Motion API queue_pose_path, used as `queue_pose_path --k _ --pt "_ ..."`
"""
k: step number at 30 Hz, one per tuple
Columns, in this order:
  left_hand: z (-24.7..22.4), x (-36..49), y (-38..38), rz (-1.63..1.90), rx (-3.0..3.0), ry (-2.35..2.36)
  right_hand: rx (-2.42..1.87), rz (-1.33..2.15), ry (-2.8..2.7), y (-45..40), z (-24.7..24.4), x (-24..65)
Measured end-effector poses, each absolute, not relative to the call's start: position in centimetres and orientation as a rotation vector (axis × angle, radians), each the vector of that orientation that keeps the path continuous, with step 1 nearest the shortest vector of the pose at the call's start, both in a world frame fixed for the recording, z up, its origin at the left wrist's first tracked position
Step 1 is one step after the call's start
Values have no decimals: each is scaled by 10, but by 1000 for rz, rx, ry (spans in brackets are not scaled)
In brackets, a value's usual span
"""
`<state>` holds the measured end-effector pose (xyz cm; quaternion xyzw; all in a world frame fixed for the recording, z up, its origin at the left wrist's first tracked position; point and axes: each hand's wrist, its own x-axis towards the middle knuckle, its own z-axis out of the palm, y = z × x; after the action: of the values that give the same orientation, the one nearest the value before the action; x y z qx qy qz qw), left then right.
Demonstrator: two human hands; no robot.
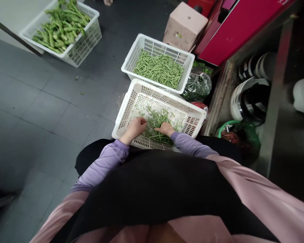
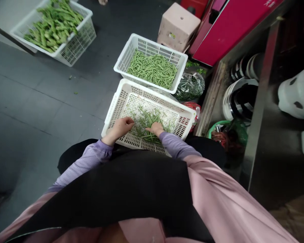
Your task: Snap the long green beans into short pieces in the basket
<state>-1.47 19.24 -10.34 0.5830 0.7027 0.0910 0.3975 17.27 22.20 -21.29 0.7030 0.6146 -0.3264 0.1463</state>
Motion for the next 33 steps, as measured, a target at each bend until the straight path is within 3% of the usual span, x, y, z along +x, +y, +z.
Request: queue_pose_path --k 5,11,14,18,20,27,33 --pt "-111 -8 181 224 1490 1736 2297 -843 1603 205 -259 162" --pt "-118 -7 177 306 1458 1710 2560 -1145 1628 220 -267 175" --pt "-119 -4 180 300 1484 1695 2603 -1457 1648 227 -261 197" --pt "-121 9 187 221 1546 1657 2604 -2065 1594 240 -233 224" --pt "-125 19 191 197 1554 1637 2544 -2189 1675 245 -209 231" --pt "-141 59 204 539 1358 1313 1988 -2368 2130 244 -122 225" --pt "-136 77 206 834 1376 1198 1906 -2384 2365 233 -94 204"
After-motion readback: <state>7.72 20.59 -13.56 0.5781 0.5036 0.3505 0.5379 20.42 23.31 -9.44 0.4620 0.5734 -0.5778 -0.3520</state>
